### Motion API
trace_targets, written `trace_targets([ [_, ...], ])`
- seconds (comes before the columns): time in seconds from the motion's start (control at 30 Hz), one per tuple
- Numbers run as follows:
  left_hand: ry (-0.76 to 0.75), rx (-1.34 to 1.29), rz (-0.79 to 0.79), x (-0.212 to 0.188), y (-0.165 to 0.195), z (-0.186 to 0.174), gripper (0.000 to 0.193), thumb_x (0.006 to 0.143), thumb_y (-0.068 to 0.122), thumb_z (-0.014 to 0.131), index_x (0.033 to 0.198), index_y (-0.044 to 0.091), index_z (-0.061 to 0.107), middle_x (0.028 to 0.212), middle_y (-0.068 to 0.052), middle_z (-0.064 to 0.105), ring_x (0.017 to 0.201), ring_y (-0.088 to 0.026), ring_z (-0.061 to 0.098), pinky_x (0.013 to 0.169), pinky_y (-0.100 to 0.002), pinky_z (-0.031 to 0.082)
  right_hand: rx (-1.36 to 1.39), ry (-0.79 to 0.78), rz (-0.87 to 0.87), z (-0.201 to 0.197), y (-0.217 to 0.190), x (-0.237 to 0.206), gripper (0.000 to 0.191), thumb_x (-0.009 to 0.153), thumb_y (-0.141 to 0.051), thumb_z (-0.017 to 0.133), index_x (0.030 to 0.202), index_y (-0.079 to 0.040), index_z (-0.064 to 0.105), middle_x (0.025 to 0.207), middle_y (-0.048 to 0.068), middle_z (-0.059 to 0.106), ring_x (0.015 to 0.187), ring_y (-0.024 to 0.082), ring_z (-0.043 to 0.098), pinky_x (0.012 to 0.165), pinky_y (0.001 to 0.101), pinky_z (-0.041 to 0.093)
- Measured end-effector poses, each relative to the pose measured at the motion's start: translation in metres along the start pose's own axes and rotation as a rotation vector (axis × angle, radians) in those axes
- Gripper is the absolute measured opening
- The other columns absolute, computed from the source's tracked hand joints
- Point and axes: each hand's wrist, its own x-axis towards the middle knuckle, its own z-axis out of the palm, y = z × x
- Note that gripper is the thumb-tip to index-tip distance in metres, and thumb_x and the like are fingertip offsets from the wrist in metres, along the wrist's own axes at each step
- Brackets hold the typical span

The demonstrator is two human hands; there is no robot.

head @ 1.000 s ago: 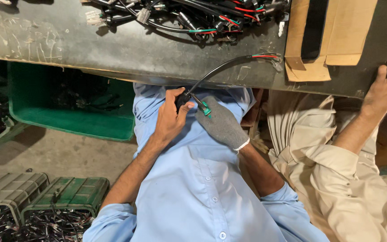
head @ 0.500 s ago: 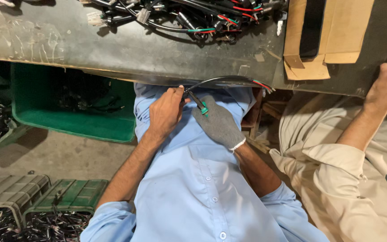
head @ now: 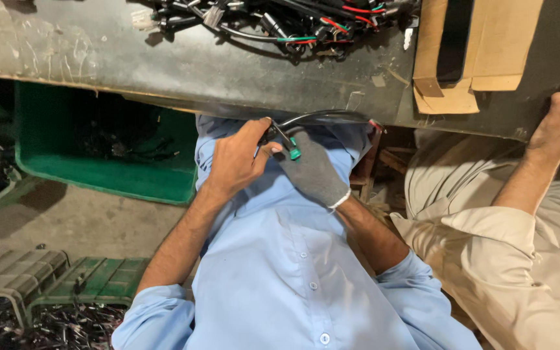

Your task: The person sits at a workbench assembling wire harnesses, picking up a black cable and attaching connector plugs to its ends by hand, twisting wires together and pressing connectors into place, then placing the finished harness on the table with a growing pile of completed harnesses.

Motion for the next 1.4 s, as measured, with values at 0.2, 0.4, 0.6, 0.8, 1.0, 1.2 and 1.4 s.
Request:
trace_targets([
  [0.2, -0.12, -0.866, -0.23, -0.007, 0.012, 0.009, 0.041, 0.109, 0.04, 0.057, 0.12, 0.002, 0.053, 0.085, 0.0, 0.055, 0.077, -0.006, 0.047, 0.067, -0.024, 0.041, -0.009, -0.107, -0.031, -0.027, -0.012, -0.006, 0.03, 0.089, -0.024, 0.067, 0.108, -0.002, 0.058, 0.088, 0.017, 0.072, 0.081, 0.036, 0.073, 0.068, 0.0433, 0.054],
  [0.4, 0.062, -0.688, -0.167, -0.011, 0.019, 0.017, 0.041, 0.109, 0.038, 0.061, 0.125, 0.001, 0.054, 0.092, -0.006, 0.06, 0.082, -0.015, 0.058, 0.071, -0.028, 0.047, -0.043, -0.089, -0.002, -0.035, -0.036, -0.008, 0.029, 0.09, -0.025, 0.068, 0.108, -0.003, 0.061, 0.09, 0.018, 0.073, 0.087, 0.035, 0.074, 0.073, 0.0422, 0.056],
  [0.6, 0.164, 0.149, 0.016, 0.002, 0.031, 0.009, 0.046, 0.096, 0.035, 0.072, 0.126, 0.003, 0.059, 0.092, -0.017, 0.064, 0.073, -0.036, 0.066, 0.058, -0.045, 0.048, -0.078, -0.092, 0.084, -0.028, -0.035, -0.017, 0.033, 0.093, -0.023, 0.066, 0.12, -0.005, 0.055, 0.098, 0.024, 0.071, 0.096, 0.043, 0.067, 0.076, 0.0476, 0.05],
  [0.8, 0.149, -0.031, -0.137, -0.007, 0.01, 0.002, 0.039, 0.098, 0.036, 0.073, 0.118, 0.006, 0.059, 0.09, -0.008, 0.064, 0.077, -0.034, 0.065, 0.062, -0.043, 0.048, -0.015, -0.095, -0.07, -0.018, -0.033, -0.002, 0.04, 0.088, -0.021, 0.069, 0.121, -0.004, 0.055, 0.1, 0.022, 0.069, 0.097, 0.045, 0.064, 0.074, 0.0491, 0.05],
  [1.0, 0.712, -0.311, -0.148, -0.046, -0.038, -0.012, 0.043, 0.112, 0.025, 0.067, 0.134, 0.005, 0.036, 0.117, -0.01, 0.05, 0.109, -0.018, 0.054, 0.103, -0.033, 0.046, -0.494, 0.28, -0.447, -0.063, -0.045, 0.023, 0.03, 0.076, -0.02, 0.08, 0.103, -0.015, 0.067, 0.096, 0.01, 0.069, 0.094, 0.036, 0.065, 0.083, 0.0471, 0.05],
  [1.2, 0.991, -0.1, -0.293, -0.031, -0.059, -0.047, 0.064, 0.104, 0.014, 0.073, 0.145, -0.001, 0.026, 0.138, -0.014, 0.034, 0.127, -0.025, 0.041, 0.114, -0.04, 0.039, -0.6, 0.509, -0.641, -0.082, -0.04, 0.056, 0.049, 0.072, -0.04, 0.088, 0.107, -0.015, 0.067, 0.106, 0.009, 0.064, 0.105, 0.035, 0.059, 0.093, 0.0498, 0.042],
  [1.4, 0.627, 0.236, 0.234, 0.075, -0.01, -0.072, 0.009, 0.101, 0.009, 0.075, 0.107, 0.008, 0.068, 0.104, -0.006, 0.067, 0.107, -0.027, 0.06, 0.103, -0.043, 0.038, -0.592, 0.518, -0.621, -0.076, -0.031, 0.06, 0.051, 0.076, -0.043, 0.09, 0.109, -0.012, 0.066, 0.107, 0.009, 0.065, 0.103, 0.034, 0.06, 0.092, 0.0499, 0.043],
])
